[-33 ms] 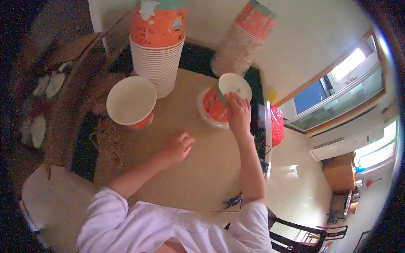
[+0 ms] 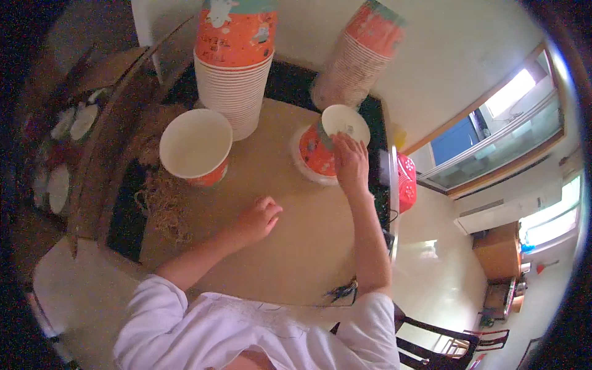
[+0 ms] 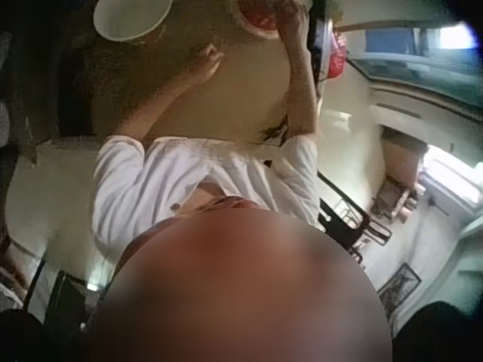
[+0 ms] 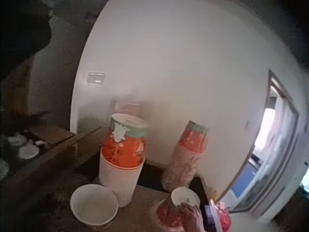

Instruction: Attaching pieces of string to festive paper cups.

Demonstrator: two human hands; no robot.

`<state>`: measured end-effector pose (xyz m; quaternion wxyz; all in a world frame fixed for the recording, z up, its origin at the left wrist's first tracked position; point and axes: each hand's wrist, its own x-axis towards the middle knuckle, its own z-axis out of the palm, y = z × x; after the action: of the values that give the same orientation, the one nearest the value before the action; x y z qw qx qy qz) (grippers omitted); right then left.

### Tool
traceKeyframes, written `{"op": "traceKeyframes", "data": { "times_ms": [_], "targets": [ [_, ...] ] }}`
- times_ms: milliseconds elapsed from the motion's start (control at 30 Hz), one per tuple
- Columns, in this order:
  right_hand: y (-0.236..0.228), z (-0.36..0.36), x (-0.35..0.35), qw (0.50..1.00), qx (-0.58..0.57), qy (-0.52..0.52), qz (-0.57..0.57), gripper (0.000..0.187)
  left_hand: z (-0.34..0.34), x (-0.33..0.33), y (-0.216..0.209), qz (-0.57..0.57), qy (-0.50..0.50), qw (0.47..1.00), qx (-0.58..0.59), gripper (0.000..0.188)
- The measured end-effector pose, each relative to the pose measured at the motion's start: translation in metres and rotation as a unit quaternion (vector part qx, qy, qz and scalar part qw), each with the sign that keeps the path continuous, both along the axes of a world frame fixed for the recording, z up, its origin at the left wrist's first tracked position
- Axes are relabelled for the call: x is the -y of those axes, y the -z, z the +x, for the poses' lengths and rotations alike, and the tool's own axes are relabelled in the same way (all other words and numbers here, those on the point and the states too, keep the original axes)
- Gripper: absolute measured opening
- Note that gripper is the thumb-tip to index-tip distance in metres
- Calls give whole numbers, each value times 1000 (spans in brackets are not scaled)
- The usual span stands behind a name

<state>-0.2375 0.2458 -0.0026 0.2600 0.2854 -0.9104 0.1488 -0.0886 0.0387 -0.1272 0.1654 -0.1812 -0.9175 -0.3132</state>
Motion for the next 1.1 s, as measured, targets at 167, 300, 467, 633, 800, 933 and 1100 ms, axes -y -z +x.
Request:
{"op": "traceKeyframes", "data": {
  "times_ms": [167,300,467,633,800,933,1100],
  "targets": [
    [2,-6,-7,999,5,-9,40,33,90,43,-10,24,28,998,50,23],
    [-12,24,44,991,17,28,129,42,154,74,-4,104,-59,991,64,16],
    [-2,106,174,965,18,-251,73,50,202,96,-13,154,-154,975,42,13],
    [8,105,192,959,70,-274,24,36,212,122,-23,141,-213,967,-2,6],
    [-27,182,148,976,75,-200,41,19,230,165,-17,234,-294,926,30,8],
    [-16,211,107,976,151,-142,67,20,211,173,-31,175,-327,927,48,10],
    [-29,236,100,981,156,-111,-11,24,173,185,-41,178,-317,931,-18,8]
  ]
}}
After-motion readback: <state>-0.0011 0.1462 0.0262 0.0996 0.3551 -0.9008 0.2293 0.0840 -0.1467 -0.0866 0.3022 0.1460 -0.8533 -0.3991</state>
